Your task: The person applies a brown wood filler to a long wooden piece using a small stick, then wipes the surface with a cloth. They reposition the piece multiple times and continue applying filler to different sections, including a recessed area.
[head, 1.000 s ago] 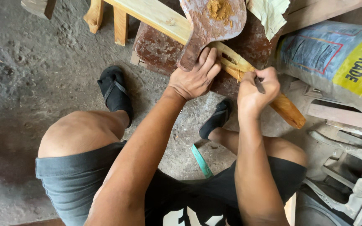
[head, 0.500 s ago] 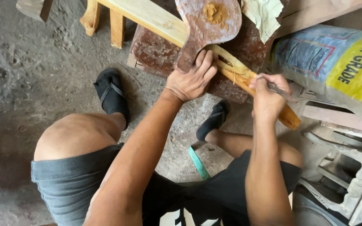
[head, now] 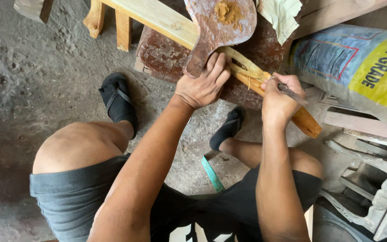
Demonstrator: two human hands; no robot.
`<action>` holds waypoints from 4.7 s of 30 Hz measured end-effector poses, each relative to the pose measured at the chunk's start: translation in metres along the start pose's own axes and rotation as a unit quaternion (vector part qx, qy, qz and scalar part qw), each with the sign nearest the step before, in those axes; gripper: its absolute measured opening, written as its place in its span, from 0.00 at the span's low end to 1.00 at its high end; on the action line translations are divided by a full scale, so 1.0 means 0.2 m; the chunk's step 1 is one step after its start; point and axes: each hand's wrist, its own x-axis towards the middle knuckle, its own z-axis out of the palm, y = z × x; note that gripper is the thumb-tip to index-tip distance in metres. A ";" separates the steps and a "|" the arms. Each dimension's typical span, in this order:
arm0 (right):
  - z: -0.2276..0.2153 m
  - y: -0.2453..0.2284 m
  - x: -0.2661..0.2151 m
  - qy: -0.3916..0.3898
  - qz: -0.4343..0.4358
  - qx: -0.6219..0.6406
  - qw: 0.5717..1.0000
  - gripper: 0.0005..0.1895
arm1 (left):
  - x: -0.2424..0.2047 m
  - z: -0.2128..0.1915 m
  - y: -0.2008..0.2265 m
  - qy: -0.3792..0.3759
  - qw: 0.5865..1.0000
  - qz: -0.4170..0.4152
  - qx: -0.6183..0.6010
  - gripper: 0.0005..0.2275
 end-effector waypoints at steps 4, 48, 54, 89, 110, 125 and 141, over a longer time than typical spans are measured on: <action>0.03 -0.05 0.02 -0.013 -0.151 -0.195 0.969 0.05 | 0.00 0.01 0.00 -0.006 1.000 0.000 -0.010 0.16; -0.28 -0.30 0.52 -0.411 -0.541 -0.349 0.645 0.18 | 0.02 -0.06 0.00 -0.025 0.999 0.010 0.029 0.22; -0.20 -0.40 0.58 -0.447 -0.604 -0.379 0.540 0.14 | 0.03 -0.06 -0.01 -0.014 1.000 0.009 0.008 0.19; -0.33 -0.15 0.78 -0.464 -0.586 -0.492 0.448 0.09 | 0.01 -0.02 -0.03 -0.028 0.999 0.023 0.005 0.21; -0.50 -0.05 0.65 -0.352 -0.541 -0.364 0.672 0.17 | -0.09 0.06 0.07 -0.110 0.994 -0.025 0.011 0.15; -0.33 -0.08 0.58 -0.332 -0.555 -0.262 0.716 0.16 | 0.00 0.00 0.00 -0.049 0.999 0.009 -0.005 0.29; -0.29 -0.04 0.51 -0.339 -0.493 -0.229 0.768 0.12 | -0.01 0.00 0.00 -0.055 0.998 0.012 -0.008 0.26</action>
